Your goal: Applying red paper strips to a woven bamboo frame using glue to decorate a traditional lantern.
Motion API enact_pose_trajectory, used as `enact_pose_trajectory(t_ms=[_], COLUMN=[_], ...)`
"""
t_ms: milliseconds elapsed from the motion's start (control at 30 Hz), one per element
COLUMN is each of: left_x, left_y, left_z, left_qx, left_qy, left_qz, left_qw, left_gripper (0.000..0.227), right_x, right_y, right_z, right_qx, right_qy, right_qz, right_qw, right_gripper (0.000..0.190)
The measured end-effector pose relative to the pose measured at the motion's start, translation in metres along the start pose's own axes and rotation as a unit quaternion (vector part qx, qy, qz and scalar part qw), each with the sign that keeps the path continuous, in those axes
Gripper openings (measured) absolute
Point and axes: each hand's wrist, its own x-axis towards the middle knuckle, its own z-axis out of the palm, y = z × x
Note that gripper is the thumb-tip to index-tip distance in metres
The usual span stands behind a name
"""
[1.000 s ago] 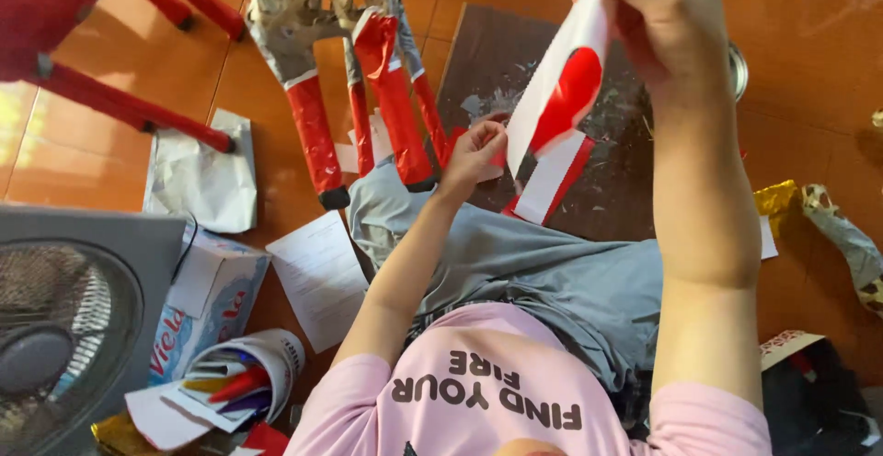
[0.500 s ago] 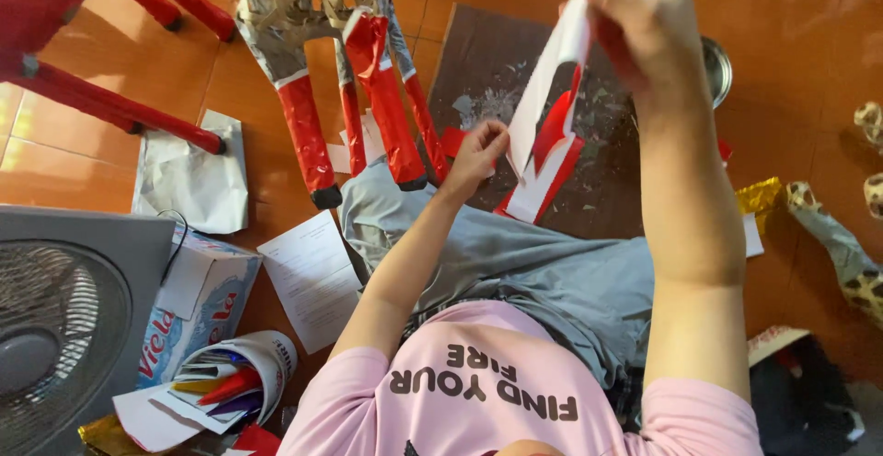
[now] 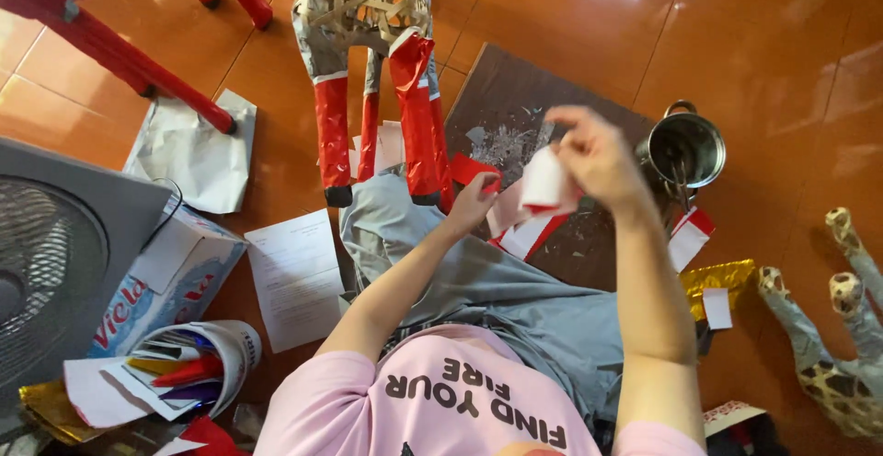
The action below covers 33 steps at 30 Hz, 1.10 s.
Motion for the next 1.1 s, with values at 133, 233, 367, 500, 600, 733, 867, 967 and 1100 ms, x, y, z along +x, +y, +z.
enact_pose_trajectory(t_ms=[133, 233, 367, 500, 600, 733, 867, 967, 1100], left_x=[-0.004, -0.013, -0.018, -0.021, -0.024, -0.026, -0.031, -0.031, -0.036], left_y=[0.070, 0.102, 0.074, 0.053, 0.067, 0.072, 0.073, 0.070, 0.086], left_z=[-0.019, -0.032, -0.021, -0.008, -0.011, -0.013, -0.014, -0.012, -0.018], left_qx=[-0.183, -0.163, -0.116, 0.029, 0.048, 0.118, 0.122, 0.087, 0.004], left_qy=[-0.055, -0.225, -0.315, -0.293, -0.273, -0.303, -0.354, -0.367, -0.338], left_qz=[-0.019, -0.002, 0.019, 0.013, 0.040, 0.056, 0.058, 0.041, 0.029], left_qw=[0.981, 0.961, 0.942, 0.956, 0.960, 0.944, 0.925, 0.925, 0.941], left_gripper=[0.036, 0.043, 0.035, 0.023, 0.022, 0.024, 0.025, 0.023, 0.024], right_x=[-0.018, -0.036, -0.054, -0.068, -0.075, -0.082, -0.088, -0.090, -0.096], right_y=[0.044, 0.064, 0.086, 0.064, 0.051, 0.086, 0.105, 0.123, 0.158], right_z=[0.039, 0.062, 0.076, 0.080, 0.079, 0.080, 0.085, 0.086, 0.086], right_qx=[-0.099, -0.147, -0.076, -0.097, -0.167, -0.174, -0.126, -0.110, 0.022], right_qy=[-0.077, -0.111, -0.088, -0.028, 0.002, -0.048, -0.063, -0.059, -0.058], right_qz=[0.114, 0.099, 0.106, 0.127, 0.167, 0.145, 0.138, 0.140, 0.153], right_qw=[0.986, 0.978, 0.987, 0.987, 0.972, 0.973, 0.980, 0.982, 0.986], right_gripper=[0.026, 0.020, 0.017, 0.022, 0.026, 0.023, 0.025, 0.024, 0.025])
